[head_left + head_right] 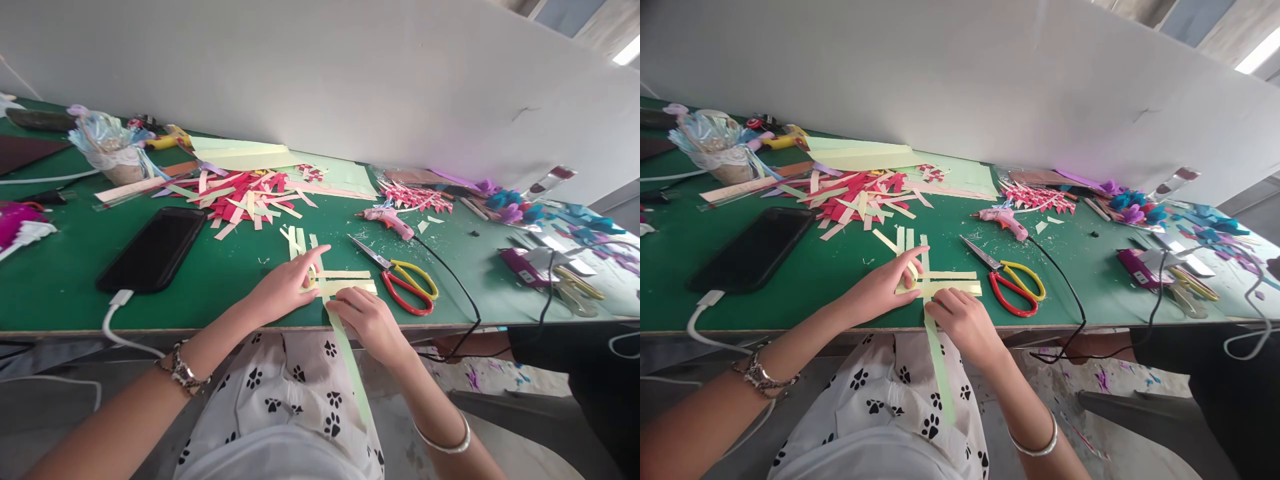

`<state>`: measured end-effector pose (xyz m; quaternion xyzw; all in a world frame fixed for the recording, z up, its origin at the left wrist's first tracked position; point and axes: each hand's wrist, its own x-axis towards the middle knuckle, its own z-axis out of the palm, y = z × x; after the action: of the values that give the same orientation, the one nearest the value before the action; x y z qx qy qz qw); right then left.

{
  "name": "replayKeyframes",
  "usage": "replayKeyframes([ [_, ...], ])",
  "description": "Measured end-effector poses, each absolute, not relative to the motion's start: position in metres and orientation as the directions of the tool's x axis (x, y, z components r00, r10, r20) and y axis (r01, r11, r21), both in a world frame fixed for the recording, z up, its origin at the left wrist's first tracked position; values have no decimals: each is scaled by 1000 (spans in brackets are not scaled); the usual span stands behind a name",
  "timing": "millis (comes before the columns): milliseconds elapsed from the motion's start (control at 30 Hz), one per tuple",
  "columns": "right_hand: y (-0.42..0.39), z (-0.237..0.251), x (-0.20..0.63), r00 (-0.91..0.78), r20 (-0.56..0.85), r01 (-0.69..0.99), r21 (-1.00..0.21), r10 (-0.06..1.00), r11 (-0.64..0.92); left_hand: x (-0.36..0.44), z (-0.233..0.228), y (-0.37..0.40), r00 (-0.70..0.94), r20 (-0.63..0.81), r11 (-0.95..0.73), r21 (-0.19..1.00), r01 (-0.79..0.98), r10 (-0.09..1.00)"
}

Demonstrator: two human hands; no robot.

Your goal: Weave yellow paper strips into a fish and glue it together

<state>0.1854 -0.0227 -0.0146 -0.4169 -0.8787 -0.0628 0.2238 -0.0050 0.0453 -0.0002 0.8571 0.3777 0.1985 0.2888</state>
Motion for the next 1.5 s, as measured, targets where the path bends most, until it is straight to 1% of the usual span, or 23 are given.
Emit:
replayKeyframes([
  [133, -21, -13, 185, -554, 426, 757, -98, 715, 646, -4, 4, 44, 638, 67, -542, 600, 589, 767],
  [200, -20, -11, 184, -551, 413, 757, -118, 725, 643, -5, 4, 44, 633, 71, -544, 590, 597, 771],
  [433, -20, -4, 181, -548, 395, 758, -139, 737, 638, -5, -1, 45, 651, 140, -586, 604, 541, 746],
  [633, -23, -1, 181, -557, 356, 763, -137, 750, 631, -6, -2, 45, 653, 123, -582, 597, 553, 747],
  [833, -28, 4, 181, -540, 308, 777, -175, 783, 605, -5, 1, 44, 649, 126, -580, 597, 555, 750],
  [1100, -24, 15, 179, -537, 227, 784, -221, 812, 580, -6, 1, 44, 646, 104, -556, 625, 549, 756],
  [1200, -21, 18, 180, -514, 220, 786, -268, 829, 558, -7, 0, 45, 646, 106, -554, 630, 544, 756],
  [1300, -15, 16, 182, -475, 236, 766, -364, 848, 530, -7, -1, 45, 641, 102, -544, 639, 545, 761],
  [1400, -8, 12, 181, -409, 228, 750, -468, 884, 468, -8, 0, 45, 639, 94, -535, 647, 544, 763],
  [1500, -2, 5, 178, -315, 218, 775, -503, 924, 383, -8, 1, 44, 638, 84, -528, 648, 548, 765],
])
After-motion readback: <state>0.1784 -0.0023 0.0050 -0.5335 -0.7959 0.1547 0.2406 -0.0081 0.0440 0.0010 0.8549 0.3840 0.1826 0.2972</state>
